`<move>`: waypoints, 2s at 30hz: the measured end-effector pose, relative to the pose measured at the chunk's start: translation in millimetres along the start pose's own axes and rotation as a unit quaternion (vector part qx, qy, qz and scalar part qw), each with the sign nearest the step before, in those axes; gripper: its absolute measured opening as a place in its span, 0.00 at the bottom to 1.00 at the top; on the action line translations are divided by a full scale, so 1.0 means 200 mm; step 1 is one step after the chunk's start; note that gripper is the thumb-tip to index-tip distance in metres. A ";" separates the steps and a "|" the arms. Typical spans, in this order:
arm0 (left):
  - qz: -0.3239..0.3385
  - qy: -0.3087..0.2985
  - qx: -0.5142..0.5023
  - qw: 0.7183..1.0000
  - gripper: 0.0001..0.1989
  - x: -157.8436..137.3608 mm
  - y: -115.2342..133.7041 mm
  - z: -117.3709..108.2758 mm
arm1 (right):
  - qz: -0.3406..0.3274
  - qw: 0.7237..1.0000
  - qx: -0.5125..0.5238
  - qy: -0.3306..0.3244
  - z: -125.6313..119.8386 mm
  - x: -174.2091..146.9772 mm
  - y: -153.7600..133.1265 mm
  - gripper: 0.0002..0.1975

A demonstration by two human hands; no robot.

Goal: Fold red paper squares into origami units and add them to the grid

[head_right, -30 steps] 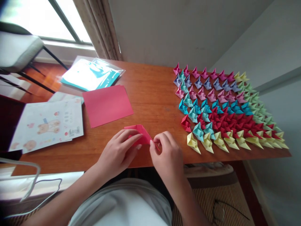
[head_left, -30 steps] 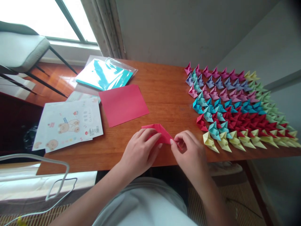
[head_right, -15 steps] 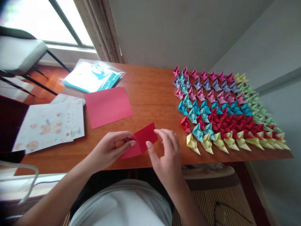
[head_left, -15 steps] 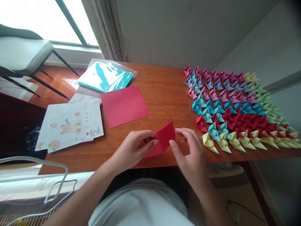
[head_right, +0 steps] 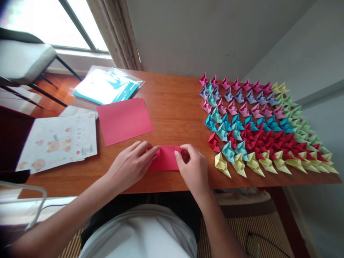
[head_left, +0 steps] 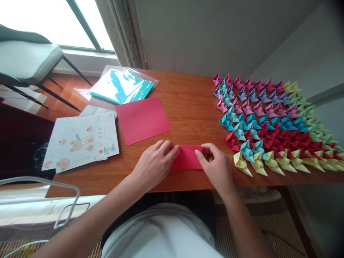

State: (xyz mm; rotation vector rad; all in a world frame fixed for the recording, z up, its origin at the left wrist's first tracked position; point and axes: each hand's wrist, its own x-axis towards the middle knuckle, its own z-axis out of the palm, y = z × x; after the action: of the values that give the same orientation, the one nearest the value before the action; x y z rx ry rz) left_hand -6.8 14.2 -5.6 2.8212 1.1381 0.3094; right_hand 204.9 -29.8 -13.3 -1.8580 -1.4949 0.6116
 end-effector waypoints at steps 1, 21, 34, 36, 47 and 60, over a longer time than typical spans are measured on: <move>0.023 -0.014 0.028 0.999 0.16 0.00 0.00 0.00 | -0.008 1.000 -0.012 0.000 0.00 0.00 0.00 0.07; 0.104 -0.067 0.151 0.981 0.17 0.01 -0.03 -0.04 | -0.187 0.980 -0.065 0.030 0.01 -0.02 0.04 0.07; 0.083 -0.057 0.143 0.985 0.18 -0.01 -0.01 -0.04 | -0.417 0.894 -0.147 -0.074 0.00 -0.09 0.09 0.17; 0.081 -0.055 0.144 0.985 0.18 -0.01 -0.01 -0.04 | -0.419 0.891 -0.155 -0.080 0.00 -0.09 0.09 0.16; 0.100 -0.021 0.144 0.984 0.15 0.00 -0.03 -0.04 | -0.447 0.875 -0.152 -0.106 -0.03 -0.05 0.09 0.16; 0.163 0.029 0.053 0.985 0.13 -0.05 -0.05 0.00 | -0.443 0.880 -0.142 -0.095 -0.02 -0.06 0.09 0.17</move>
State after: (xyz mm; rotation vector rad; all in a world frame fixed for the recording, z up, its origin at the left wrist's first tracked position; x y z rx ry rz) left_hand -20.3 14.5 -7.6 3.1104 0.7146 0.3641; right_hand 218.2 -43.8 -24.4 -1.0869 -2.4177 0.1208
